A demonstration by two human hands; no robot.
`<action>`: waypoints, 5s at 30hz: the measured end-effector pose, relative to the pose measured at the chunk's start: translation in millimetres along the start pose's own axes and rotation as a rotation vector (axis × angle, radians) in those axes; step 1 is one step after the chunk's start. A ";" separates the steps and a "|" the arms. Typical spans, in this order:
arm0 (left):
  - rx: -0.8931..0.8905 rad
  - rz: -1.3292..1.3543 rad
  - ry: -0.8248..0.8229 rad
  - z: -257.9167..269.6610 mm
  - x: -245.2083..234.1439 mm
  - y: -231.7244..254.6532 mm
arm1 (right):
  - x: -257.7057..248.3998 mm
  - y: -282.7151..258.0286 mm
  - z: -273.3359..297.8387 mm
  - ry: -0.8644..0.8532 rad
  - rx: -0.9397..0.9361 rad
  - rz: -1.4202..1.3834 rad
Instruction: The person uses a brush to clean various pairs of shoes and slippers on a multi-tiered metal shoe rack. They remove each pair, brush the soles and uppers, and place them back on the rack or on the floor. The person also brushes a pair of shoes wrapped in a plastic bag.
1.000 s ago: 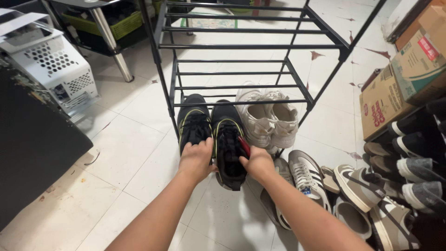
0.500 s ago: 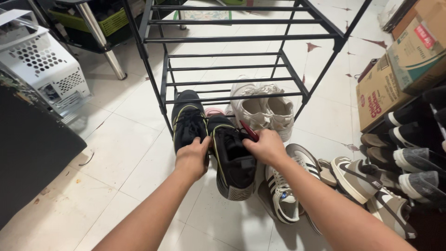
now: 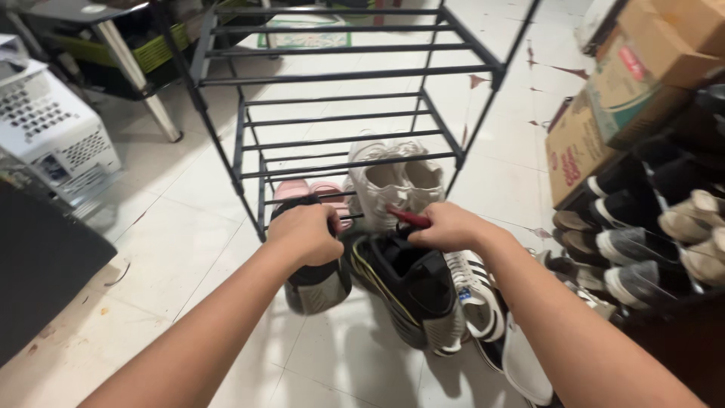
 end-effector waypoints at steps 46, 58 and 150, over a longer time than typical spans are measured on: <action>-0.712 -0.078 -0.361 212.1 279.8 -501.7 | 429.8 -408.4 -49.4 -0.329 -0.320 -0.333; -0.314 -0.089 0.021 43.6 147.0 -335.4 | 289.2 -288.0 -120.0 0.087 -0.540 -0.096; -0.355 -0.064 -0.118 36.3 59.2 -286.2 | 181.2 -308.6 -54.3 -0.157 -0.618 -0.078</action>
Point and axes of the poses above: each hand's wrist, its own z-axis away from the middle knuckle, its own x-axis out of the palm, y = z × x, the point moved 9 cm from there along -z, towards the middle knuckle, and after that the axes turned 12 degrees about -x, right-handed, at the moved point
